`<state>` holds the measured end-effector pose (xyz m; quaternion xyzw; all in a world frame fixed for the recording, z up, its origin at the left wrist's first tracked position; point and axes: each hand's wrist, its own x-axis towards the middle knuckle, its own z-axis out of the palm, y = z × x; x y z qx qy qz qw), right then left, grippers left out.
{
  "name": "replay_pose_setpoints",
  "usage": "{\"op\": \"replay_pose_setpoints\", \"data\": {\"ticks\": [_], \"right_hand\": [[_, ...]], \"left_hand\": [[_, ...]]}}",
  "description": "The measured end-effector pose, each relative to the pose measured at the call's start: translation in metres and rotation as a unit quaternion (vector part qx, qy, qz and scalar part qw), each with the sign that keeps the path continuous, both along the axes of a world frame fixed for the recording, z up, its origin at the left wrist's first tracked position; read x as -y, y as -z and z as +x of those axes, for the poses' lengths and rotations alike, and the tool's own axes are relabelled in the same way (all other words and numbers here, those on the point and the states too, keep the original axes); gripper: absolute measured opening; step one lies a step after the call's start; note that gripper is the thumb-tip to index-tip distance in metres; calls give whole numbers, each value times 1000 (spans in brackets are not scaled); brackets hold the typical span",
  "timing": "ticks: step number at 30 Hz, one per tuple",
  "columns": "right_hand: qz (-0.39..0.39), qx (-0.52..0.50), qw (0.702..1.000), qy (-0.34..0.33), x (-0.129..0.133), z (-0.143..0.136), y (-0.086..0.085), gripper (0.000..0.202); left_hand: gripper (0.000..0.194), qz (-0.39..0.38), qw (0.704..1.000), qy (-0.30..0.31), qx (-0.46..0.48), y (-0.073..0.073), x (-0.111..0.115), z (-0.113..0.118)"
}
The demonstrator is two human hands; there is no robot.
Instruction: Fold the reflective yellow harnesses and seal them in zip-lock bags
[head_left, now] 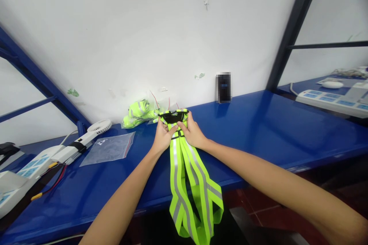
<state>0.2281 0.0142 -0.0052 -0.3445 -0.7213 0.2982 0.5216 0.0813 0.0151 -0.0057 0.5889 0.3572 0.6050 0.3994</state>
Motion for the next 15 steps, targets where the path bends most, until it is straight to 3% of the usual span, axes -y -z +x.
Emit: {"op": "replay_pose_setpoints", "data": {"ticks": [9,15], "right_hand": [[-2,49,999,20,-2,0,4,32],[-33,53,998,12,0,0,1,36]], "left_hand": [[63,-29,998,43,22,-2,-1,-2],[60,-14,1000,15,7,-1,-2,-2]]}}
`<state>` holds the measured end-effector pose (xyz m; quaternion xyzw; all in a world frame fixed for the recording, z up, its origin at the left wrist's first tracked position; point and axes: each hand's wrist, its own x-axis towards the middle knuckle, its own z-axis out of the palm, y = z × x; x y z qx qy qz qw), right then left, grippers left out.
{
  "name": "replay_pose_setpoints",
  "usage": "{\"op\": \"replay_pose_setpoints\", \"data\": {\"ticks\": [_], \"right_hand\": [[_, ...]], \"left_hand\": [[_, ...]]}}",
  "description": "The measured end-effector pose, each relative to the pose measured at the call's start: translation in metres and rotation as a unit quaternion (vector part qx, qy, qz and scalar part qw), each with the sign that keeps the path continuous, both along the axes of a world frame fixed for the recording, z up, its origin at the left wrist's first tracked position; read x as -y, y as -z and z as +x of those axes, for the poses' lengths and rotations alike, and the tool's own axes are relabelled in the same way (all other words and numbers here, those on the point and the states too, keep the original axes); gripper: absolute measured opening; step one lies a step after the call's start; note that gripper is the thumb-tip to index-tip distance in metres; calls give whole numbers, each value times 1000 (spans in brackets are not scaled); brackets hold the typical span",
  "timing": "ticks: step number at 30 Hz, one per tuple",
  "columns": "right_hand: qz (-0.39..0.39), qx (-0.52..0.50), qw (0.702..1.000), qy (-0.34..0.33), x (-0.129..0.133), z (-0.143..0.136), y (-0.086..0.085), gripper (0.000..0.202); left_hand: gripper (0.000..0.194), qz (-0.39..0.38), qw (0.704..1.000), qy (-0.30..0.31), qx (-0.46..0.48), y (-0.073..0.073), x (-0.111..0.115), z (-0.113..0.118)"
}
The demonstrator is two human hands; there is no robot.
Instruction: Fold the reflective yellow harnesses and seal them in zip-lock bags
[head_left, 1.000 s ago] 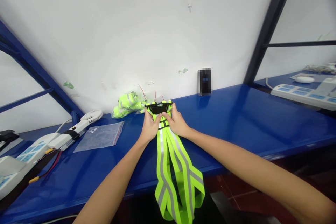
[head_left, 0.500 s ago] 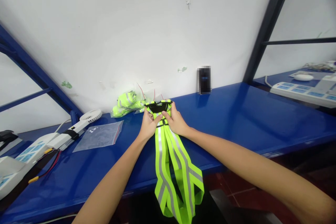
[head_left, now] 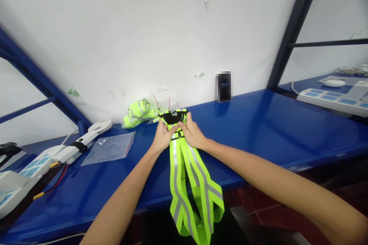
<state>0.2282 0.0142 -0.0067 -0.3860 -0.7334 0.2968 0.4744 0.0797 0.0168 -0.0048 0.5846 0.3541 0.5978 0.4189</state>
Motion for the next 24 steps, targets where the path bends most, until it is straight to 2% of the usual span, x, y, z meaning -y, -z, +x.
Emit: {"op": "replay_pose_setpoints", "data": {"ticks": [7,14,17,20,22,24], "right_hand": [[6,-68,991,-115,-17,2,6,59],[17,-104,981,-163,-20,-2,8,71],[12,-101,981,-163,-19,-1,6,66],[50,-45,989,-134,-18,4,1,51],[85,-18,992,-97,-19,7,-3,40],[84,-25,993,-80,-20,9,-5,33]], "left_hand": [[56,46,997,-50,-29,8,-10,-10],[57,77,993,-48,-81,10,-13,-15],[56,67,992,-58,-88,9,-13,-16],[55,44,993,-76,-83,7,-13,-17],[56,29,995,-70,-68,4,-12,-17],[56,7,998,-48,-48,2,-10,-16]]}}
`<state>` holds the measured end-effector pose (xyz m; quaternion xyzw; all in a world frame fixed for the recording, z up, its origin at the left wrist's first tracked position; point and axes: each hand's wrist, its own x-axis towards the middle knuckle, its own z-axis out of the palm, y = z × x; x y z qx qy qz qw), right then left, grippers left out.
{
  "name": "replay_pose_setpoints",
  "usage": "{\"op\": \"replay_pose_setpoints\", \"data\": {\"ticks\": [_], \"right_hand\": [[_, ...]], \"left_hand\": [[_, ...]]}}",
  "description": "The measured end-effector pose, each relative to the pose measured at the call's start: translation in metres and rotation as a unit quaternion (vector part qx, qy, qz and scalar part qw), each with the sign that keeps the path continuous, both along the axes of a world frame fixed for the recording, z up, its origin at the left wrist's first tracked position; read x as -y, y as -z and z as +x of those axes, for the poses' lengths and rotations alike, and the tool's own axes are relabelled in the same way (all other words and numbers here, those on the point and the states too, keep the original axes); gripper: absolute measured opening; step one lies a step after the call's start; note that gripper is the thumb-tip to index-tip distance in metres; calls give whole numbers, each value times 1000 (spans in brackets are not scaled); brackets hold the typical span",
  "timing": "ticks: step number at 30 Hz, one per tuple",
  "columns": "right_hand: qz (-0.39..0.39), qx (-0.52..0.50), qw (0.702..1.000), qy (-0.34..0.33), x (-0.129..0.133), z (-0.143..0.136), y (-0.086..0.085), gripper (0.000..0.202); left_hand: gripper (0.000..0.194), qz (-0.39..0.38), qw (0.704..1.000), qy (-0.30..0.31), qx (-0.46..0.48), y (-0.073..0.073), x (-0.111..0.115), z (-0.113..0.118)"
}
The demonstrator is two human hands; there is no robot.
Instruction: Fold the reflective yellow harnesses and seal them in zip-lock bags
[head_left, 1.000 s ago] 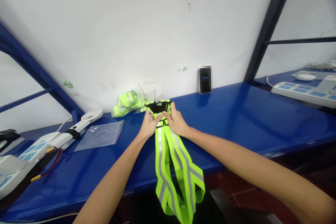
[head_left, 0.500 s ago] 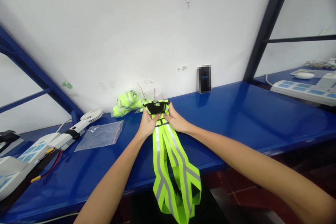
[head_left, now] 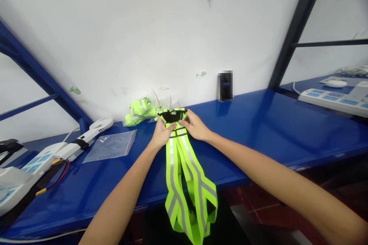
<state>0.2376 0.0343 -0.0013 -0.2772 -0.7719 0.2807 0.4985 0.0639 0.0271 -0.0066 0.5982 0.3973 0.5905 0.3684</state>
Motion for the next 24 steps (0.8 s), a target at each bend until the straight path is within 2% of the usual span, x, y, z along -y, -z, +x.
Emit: {"op": "replay_pose_setpoints", "data": {"ticks": [5,12,17,24], "right_hand": [[-63,-37,997,-4,0,3,-1,52],[-41,-46,998,6,1,3,-3,30],[-59,-59,996,-27,6,1,-6,15],[-95,-70,991,-58,10,1,-12,21]], "left_hand": [[56,-54,997,38,26,-3,6,6],[71,-97,993,20,66,-1,8,10],[76,-102,993,1,57,1,6,6],[72,-54,998,-15,30,6,-1,-2]]}}
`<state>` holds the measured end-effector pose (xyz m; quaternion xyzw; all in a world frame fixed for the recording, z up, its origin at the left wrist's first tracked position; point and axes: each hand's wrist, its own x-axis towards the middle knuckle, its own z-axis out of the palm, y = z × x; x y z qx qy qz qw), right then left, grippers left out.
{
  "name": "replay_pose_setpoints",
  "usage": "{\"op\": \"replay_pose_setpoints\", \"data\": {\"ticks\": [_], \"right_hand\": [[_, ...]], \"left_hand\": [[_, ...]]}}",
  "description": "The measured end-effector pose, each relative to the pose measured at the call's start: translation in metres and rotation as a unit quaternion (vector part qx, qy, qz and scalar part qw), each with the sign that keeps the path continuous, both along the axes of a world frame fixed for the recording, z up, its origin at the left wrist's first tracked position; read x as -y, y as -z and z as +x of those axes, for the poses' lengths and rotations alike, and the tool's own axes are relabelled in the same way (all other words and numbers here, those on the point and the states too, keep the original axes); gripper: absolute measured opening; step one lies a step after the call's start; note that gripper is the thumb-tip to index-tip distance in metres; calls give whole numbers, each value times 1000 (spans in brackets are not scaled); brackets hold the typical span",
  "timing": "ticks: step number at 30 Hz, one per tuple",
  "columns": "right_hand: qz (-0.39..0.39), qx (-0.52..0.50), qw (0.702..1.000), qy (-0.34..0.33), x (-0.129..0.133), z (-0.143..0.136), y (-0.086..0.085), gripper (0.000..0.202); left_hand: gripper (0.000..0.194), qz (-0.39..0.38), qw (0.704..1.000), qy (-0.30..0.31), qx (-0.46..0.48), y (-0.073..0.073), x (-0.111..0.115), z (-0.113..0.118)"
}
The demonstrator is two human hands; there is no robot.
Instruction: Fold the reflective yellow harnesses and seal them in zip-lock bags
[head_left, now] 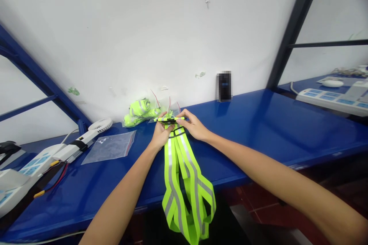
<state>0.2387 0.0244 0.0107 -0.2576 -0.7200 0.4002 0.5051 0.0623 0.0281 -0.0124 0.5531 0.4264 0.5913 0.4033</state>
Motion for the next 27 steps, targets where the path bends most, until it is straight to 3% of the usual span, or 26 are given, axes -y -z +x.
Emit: {"op": "replay_pose_setpoints", "data": {"ticks": [6,10,14,18,27], "right_hand": [[-63,-60,996,-36,-3,-3,0,20],[-82,-71,993,-48,-2,-4,2,22],[-71,-84,993,-40,-2,-7,4,23],[-69,-71,995,-24,-1,-9,5,22],[-82,-113,990,-29,-7,-5,2,30]], "left_hand": [[66,35,999,-4,-39,-5,4,-3],[64,42,997,-67,-25,-8,9,-2],[47,-84,988,-93,89,-3,10,5],[37,-171,971,-101,135,-1,8,10],[39,-93,984,80,131,-13,8,3]]}}
